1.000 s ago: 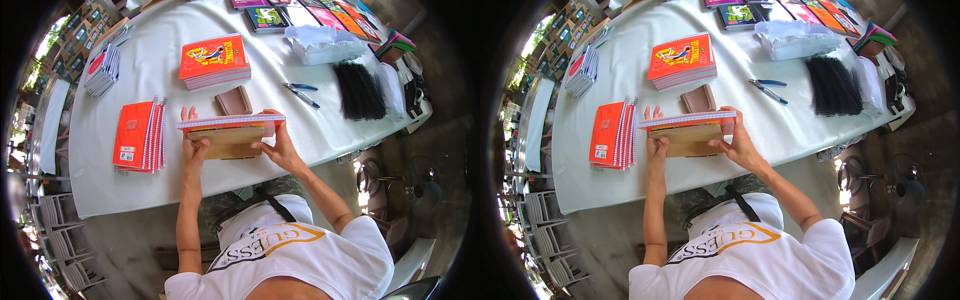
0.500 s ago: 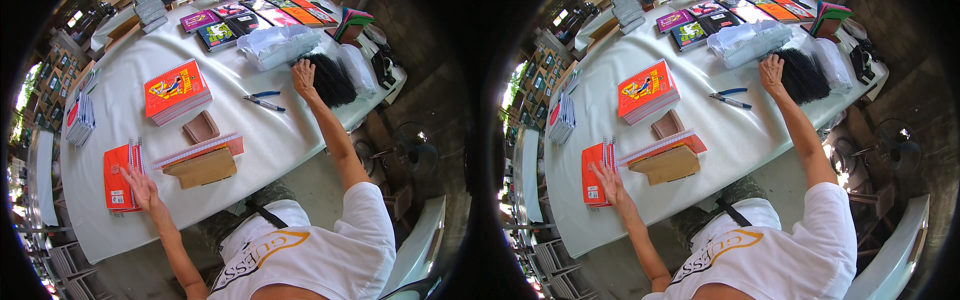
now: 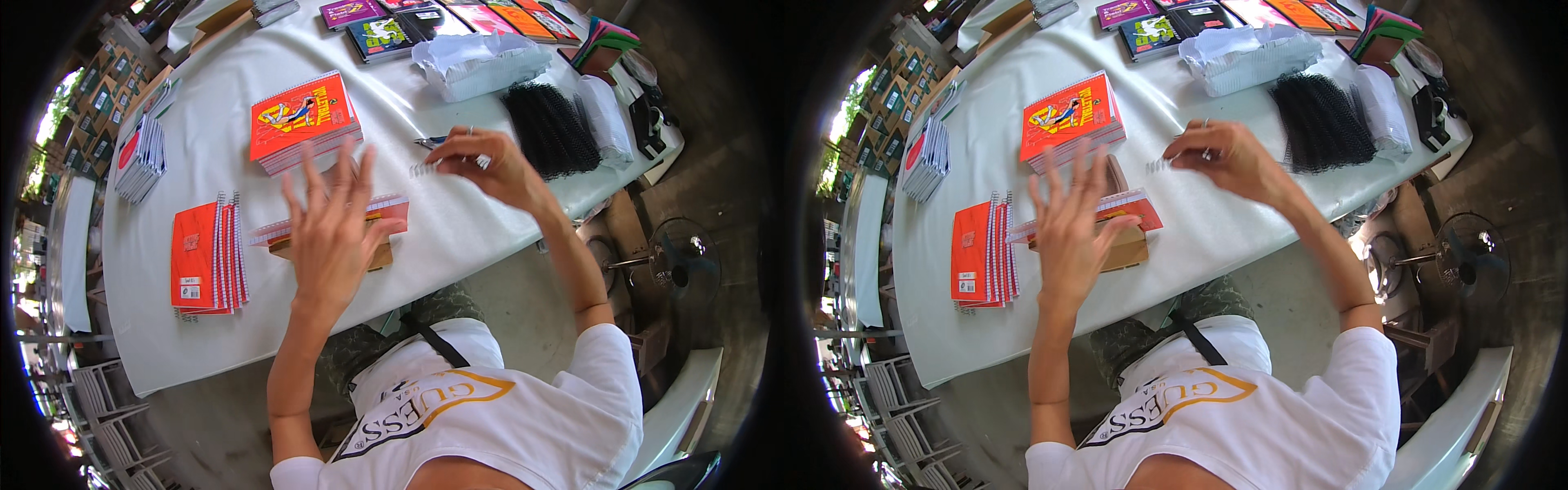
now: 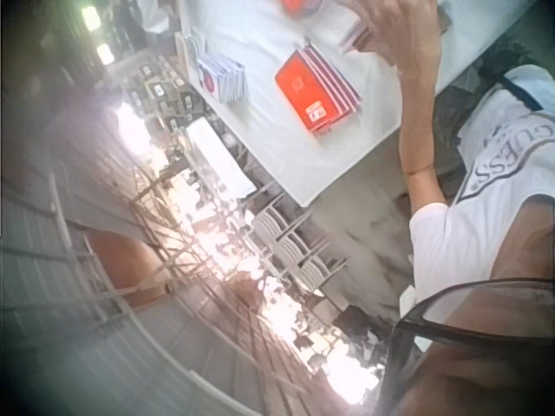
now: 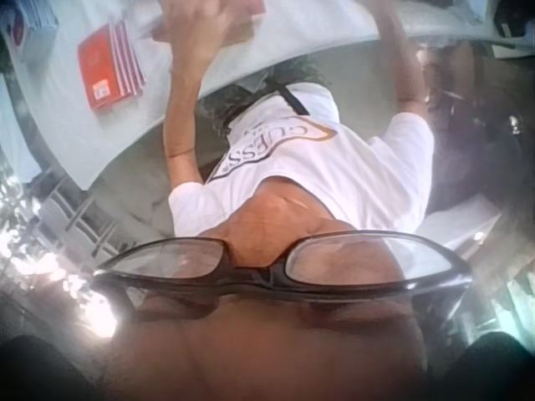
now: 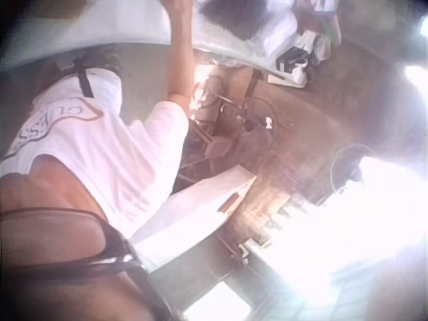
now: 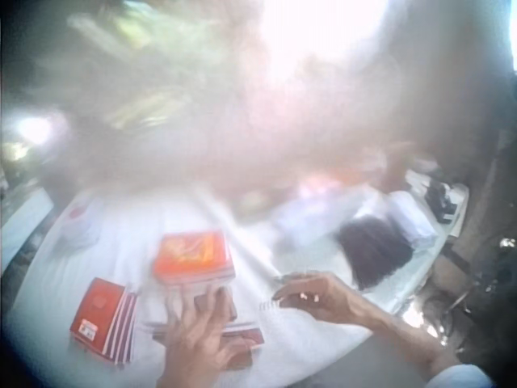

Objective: The person inserts a spiral coil into the holes of a notebook by hand and uses pliers to cut and bend the ends of the coil.

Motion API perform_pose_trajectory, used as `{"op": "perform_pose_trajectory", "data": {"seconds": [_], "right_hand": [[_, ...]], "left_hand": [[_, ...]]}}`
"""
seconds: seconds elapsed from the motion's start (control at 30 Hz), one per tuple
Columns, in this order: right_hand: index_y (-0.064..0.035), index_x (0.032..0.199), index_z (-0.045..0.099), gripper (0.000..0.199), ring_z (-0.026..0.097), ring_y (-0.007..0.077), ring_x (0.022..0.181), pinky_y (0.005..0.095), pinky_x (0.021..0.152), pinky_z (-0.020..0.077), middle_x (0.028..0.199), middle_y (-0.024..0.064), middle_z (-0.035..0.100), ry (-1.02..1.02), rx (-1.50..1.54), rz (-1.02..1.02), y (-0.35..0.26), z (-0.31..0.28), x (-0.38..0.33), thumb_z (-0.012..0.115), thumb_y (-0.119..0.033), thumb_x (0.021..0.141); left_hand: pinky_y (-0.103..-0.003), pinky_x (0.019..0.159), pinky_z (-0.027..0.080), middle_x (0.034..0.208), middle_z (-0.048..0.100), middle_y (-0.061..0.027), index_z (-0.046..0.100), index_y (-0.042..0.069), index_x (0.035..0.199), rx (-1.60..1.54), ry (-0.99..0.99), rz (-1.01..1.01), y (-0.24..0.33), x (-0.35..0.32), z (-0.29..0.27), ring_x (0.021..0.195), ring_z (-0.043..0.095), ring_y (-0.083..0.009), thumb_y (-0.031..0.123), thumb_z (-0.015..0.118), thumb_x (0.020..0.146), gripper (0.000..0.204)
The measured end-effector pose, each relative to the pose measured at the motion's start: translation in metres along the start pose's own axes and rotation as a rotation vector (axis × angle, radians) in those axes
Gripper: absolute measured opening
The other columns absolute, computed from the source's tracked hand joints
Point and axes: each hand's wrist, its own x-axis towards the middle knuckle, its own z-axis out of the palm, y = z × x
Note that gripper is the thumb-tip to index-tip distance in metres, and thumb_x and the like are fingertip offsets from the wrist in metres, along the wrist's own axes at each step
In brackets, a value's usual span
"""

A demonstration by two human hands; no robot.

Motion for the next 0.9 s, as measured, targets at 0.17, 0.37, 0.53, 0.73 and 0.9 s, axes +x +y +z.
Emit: {"op": "perform_pose_trajectory", "data": {"seconds": [0.17, 0.37, 0.53, 0.73, 0.9], "right_hand": [[-0.0039, 0.099, 0.073, 0.016, 0.056, 0.0149, 0.077, 0.0305, 0.066, 0.0436, 0.082, 0.0049, 0.063, -0.034, 0.152, 0.14, -0.005, 0.018, -0.008, 0.073, -0.002, 0.083], [-0.0067, 0.099, 0.073, 0.014, 0.048, 0.0111, 0.066, 0.0293, 0.061, 0.0408, 0.078, 0.0016, 0.06, 0.025, 0.14, 0.057, 0.01, 0.022, -0.01, 0.072, -0.008, 0.086], [-0.0019, 0.096, 0.071, 0.012, 0.054, 0.0108, 0.078, 0.0297, 0.069, 0.0425, 0.084, 0.0031, 0.062, -0.109, 0.36, 0.143, 0.009, 0.023, -0.009, 0.072, -0.006, 0.085], [0.0015, 0.099, 0.062, 0.02, 0.057, 0.0176, 0.078, 0.0326, 0.068, 0.0457, 0.086, 0.0066, 0.061, -0.142, -0.007, 0.009, -0.006, 0.018, -0.005, 0.071, -0.012, 0.087], [-0.0029, 0.101, 0.057, 0.02, 0.062, 0.0322, 0.077, 0.0416, 0.068, 0.0476, 0.092, 0.0098, 0.064, -0.125, -0.177, -0.039, -0.016, 0.026, -0.013, 0.068, -0.01, 0.086]], "left_hand": [[-0.056, 0.11, 0.032, 0.138, 0.058, 0.0009, 0.058, 0.024, 0.135, -0.067, -0.13, 0.03, -0.003, 0.003, 0.021, 0.13, 0.05, -0.0344, 0.027, 0.07, 0.085, 0.052], [-0.057, 0.107, 0.035, 0.133, 0.062, 0.0019, 0.064, 0.025, 0.129, -0.127, -0.074, 0.021, 0.0, 0.005, 0.021, 0.126, 0.055, -0.0332, 0.025, 0.07, 0.086, 0.044], [-0.057, 0.106, 0.036, 0.133, 0.062, 0.0018, 0.063, 0.025, 0.13, -0.061, -0.046, 0.047, -0.002, 0.004, 0.021, 0.125, 0.056, -0.0323, 0.028, 0.069, 0.085, 0.045], [-0.053, 0.106, 0.038, 0.131, 0.063, 0.0007, 0.061, 0.025, 0.132, -0.16, -0.048, 0.009, 0.001, 0.005, 0.02, 0.124, 0.056, -0.0312, 0.029, 0.07, 0.085, 0.048], [-0.044, 0.096, 0.048, 0.127, 0.065, -0.0012, 0.059, 0.02, 0.134, -0.226, -0.078, 0.076, 0.005, 0.006, 0.023, 0.117, 0.061, -0.0308, 0.027, 0.072, 0.083, 0.053]]}}
